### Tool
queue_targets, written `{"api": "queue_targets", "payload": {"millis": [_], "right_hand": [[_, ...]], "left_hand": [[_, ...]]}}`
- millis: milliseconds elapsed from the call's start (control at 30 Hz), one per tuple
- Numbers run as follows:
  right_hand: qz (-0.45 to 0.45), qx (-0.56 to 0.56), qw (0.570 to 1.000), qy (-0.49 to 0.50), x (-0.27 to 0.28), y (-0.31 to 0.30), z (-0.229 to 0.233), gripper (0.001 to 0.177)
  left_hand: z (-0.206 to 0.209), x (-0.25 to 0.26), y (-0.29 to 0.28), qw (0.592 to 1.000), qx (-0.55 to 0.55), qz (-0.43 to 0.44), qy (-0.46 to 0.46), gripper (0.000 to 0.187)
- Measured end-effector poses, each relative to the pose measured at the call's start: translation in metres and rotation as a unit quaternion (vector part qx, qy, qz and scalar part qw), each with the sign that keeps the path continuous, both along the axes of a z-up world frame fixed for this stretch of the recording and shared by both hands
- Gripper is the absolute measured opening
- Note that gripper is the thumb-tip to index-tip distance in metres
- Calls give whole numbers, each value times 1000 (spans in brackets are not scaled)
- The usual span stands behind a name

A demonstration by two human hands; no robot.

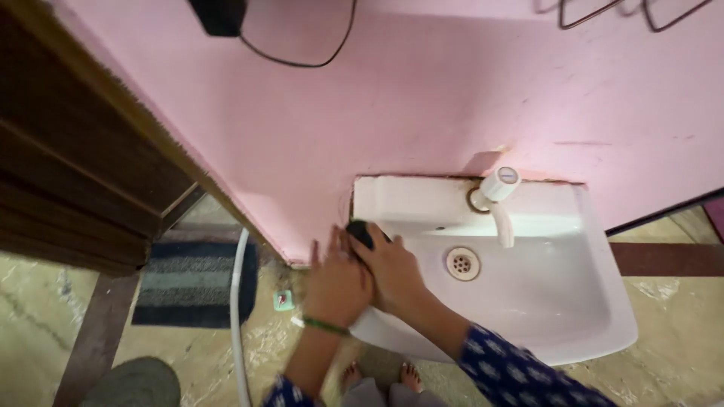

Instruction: The person pours a purple cleaning liquid from a bottle onto a small wall-mounted sink and scrubs the basin, faucet, and surrounding wall with a black and green brush.

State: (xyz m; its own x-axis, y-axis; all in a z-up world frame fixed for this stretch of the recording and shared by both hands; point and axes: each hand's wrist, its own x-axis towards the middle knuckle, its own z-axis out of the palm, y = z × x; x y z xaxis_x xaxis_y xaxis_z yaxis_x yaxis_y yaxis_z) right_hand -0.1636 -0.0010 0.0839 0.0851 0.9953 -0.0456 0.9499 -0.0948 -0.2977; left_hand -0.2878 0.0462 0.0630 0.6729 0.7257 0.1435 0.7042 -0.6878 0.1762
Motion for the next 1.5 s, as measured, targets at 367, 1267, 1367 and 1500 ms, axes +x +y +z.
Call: {"api": "queue_targets", "payload": {"millis": [367,1267,1367,1500], "right_hand": [[-48,62,997,-25,32,35,4,70],[-150,35,985,72,47,-180,-9,80],[-113,49,990,70,16,-162,-10,83],[-115,82,989,38,45,-194,-9,82]], "left_hand": [[2,43,32,999,-11,26,-27,52],[-44,59,-147,979,-129,-154,11,15],[-15,6,-123,984,-97,-144,51,40],[-7,46,-137,977,-28,-211,20,55]]}}
